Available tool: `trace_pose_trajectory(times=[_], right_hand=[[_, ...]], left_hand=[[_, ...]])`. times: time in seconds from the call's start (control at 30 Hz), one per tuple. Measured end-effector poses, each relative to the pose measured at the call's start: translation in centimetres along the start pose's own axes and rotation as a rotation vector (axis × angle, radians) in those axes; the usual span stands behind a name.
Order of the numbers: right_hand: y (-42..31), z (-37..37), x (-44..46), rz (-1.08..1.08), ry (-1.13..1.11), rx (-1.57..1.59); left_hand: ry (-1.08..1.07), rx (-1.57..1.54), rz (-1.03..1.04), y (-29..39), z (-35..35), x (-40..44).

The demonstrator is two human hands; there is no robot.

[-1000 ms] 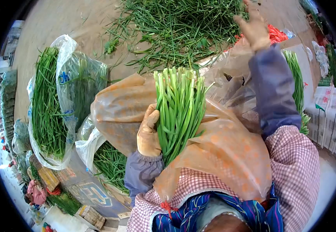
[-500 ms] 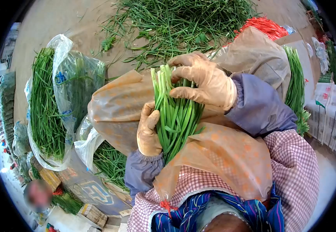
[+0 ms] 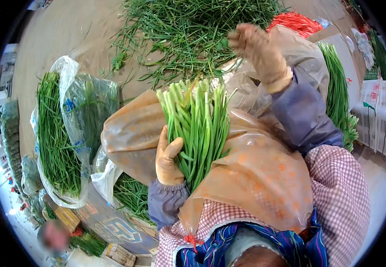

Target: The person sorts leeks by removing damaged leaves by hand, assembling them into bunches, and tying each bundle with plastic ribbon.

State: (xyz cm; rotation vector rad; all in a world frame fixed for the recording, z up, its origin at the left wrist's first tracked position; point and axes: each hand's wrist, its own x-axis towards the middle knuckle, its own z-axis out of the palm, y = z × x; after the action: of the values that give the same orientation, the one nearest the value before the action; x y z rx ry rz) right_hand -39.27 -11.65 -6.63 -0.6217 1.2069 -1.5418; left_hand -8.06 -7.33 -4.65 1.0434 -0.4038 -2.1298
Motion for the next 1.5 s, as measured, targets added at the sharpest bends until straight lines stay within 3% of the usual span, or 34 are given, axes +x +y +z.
trace_pose_trajectory(times=[0.13,0.17,0.3,0.47,0.53,0.6,0.7,0.8,0.9,1.03,1.13,1.2,1.23,1.27,1.33,1.37,1.4,1.47,1.5], right_hand=[[3.2,-0.6,-6.8,0.547,-0.023,0.265],[4.3,0.0,-7.3,0.700,-0.233,0.482],[5.6,3.4,-8.5,0.484,-0.324,0.710],[2.8,5.1,-7.5,0.566,-0.403,0.875],[2.6,6.4,-7.4,0.617,-0.349,0.870],[3.1,6.6,-7.3,0.618,-0.435,1.005],[2.6,7.2,-7.1,0.655,-0.340,0.884],[1.0,6.2,-5.0,0.299,-0.403,0.233],[-1.3,6.4,-3.7,0.190,-0.416,-0.256],[-1.3,6.0,-1.4,-0.471,-0.431,-0.604],[-6.0,3.6,1.0,-0.321,-0.375,-0.233],[-7.1,3.5,2.0,-0.335,-0.092,-0.251],[-6.3,3.7,2.1,-0.392,-0.330,-0.186],[-6.3,4.3,1.0,-0.354,-0.316,-0.349],[-6.4,3.7,2.7,-0.450,-0.259,-0.083],[-8.3,3.8,3.3,-0.420,0.007,-0.144],[-7.5,1.0,6.4,-0.439,0.030,0.105],[-6.0,-2.1,8.4,-0.334,0.193,-0.180],[-4.3,-2.9,7.5,-0.219,0.078,-0.493]], left_hand=[[-0.019,-0.060,-0.019,-0.1,0.6,-0.1],[-0.028,-0.056,-0.018,-0.1,0.6,-0.1],[-0.057,0.001,0.010,-0.1,1.2,-0.1],[-0.055,0.255,0.023,-0.1,1.7,-0.7],[-0.074,0.269,0.003,-0.1,2.2,-0.7],[-0.105,0.250,-0.015,0.0,2.1,-0.6],[-0.160,0.110,-0.140,0.0,2.0,-1.0],[-0.161,0.101,-0.164,0.0,2.0,-0.9],[-0.120,0.120,-0.161,-0.1,2.0,-0.8],[-0.115,0.096,-0.121,-0.3,1.3,-0.4],[-0.080,0.062,-0.106,-0.2,1.5,-0.6],[-0.057,0.069,-0.121,-0.1,1.5,-0.7],[-0.055,0.090,-0.121,-0.1,1.3,-0.4],[-0.054,0.113,-0.127,-0.1,1.0,-0.2],[-0.056,0.111,-0.135,-0.1,1.0,-0.1],[-0.058,0.085,-0.137,-0.1,1.3,-0.3],[-0.063,0.064,-0.137,0.0,1.5,-0.4],[-0.061,0.015,-0.133,-0.2,0.1,-0.3],[-0.044,-0.008,-0.129,-0.4,-0.4,-0.2]])
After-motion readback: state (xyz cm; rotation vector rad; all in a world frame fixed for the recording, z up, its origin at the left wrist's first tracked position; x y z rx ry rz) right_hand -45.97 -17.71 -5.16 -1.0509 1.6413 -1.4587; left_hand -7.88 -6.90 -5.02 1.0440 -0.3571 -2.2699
